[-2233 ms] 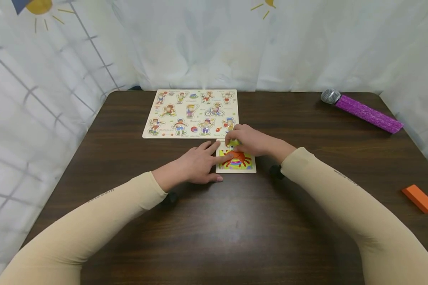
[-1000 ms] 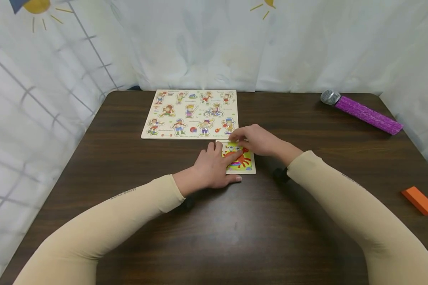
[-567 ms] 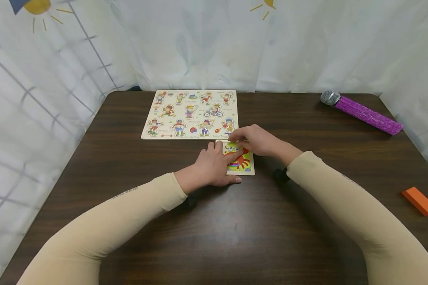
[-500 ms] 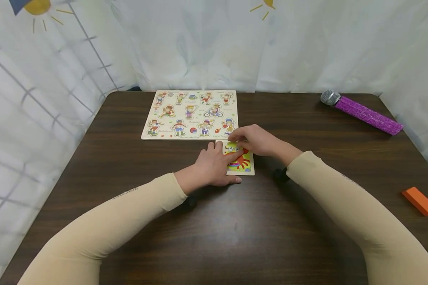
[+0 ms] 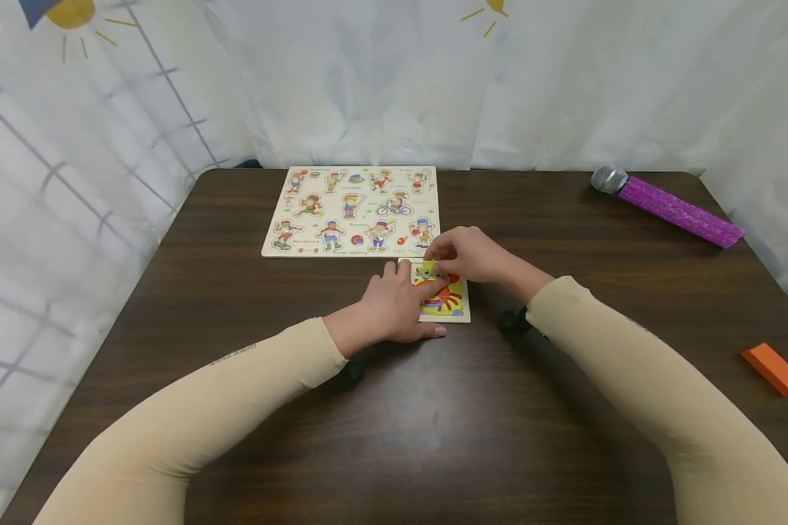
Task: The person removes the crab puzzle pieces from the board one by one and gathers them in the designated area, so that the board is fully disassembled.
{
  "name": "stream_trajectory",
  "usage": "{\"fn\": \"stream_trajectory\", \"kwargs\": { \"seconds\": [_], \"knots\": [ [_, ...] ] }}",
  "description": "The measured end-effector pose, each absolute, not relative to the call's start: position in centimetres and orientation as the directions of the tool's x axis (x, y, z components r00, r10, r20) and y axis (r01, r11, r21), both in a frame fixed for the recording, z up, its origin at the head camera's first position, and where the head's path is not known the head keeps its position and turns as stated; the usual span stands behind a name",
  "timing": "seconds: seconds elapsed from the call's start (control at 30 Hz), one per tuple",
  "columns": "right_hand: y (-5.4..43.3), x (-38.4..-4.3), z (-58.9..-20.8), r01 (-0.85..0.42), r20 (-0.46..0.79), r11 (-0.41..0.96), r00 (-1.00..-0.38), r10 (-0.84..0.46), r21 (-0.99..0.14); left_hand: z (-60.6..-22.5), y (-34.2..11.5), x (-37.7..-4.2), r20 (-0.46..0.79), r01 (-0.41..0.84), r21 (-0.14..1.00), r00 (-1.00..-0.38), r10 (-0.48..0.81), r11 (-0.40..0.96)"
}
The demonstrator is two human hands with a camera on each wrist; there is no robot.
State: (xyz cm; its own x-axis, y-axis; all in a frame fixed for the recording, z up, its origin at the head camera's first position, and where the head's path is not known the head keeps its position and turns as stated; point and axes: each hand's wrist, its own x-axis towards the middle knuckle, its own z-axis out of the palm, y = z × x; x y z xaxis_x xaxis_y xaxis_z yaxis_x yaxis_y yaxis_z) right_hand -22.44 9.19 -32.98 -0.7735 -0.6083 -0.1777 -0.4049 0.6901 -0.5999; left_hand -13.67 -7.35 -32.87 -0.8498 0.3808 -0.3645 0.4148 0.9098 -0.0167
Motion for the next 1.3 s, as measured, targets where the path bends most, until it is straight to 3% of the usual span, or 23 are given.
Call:
{"fn": "stream_trajectory", "kwargs": {
  "seconds": [0.4, 0.8, 1.03, 1.3],
  "knots": [
    [11.6, -22.8, -32.0, -0.349, -0.118, 0.678, -0.833, -0.541, -0.647, -32.9, -7.3, -13.7, -0.375, 0.4, -0.023, -0.853, 0.363, 0.916],
    [21.2, -23.2, -31.4, -0.247, -0.145, 0.778, -0.907, -0.395, -0.578, -32.9, -7.2, -13.6, -0.376, 0.389, -0.038, -0.859, 0.348, 0.92],
    [25.2, -23.3, -32.2, -0.216, -0.22, 0.816, -0.897, -0.382, -0.536, -32.9, -7.2, -13.6, -0.367, 0.39, -0.028, -0.86, 0.354, 0.92],
    [25.6, -23.5, -33.0, -0.283, -0.221, 0.813, -0.87, -0.441, -0.509, -32.9, -7.2, -13.6, -0.363, 0.386, -0.009, -0.861, 0.356, 0.923]
  ]
}}
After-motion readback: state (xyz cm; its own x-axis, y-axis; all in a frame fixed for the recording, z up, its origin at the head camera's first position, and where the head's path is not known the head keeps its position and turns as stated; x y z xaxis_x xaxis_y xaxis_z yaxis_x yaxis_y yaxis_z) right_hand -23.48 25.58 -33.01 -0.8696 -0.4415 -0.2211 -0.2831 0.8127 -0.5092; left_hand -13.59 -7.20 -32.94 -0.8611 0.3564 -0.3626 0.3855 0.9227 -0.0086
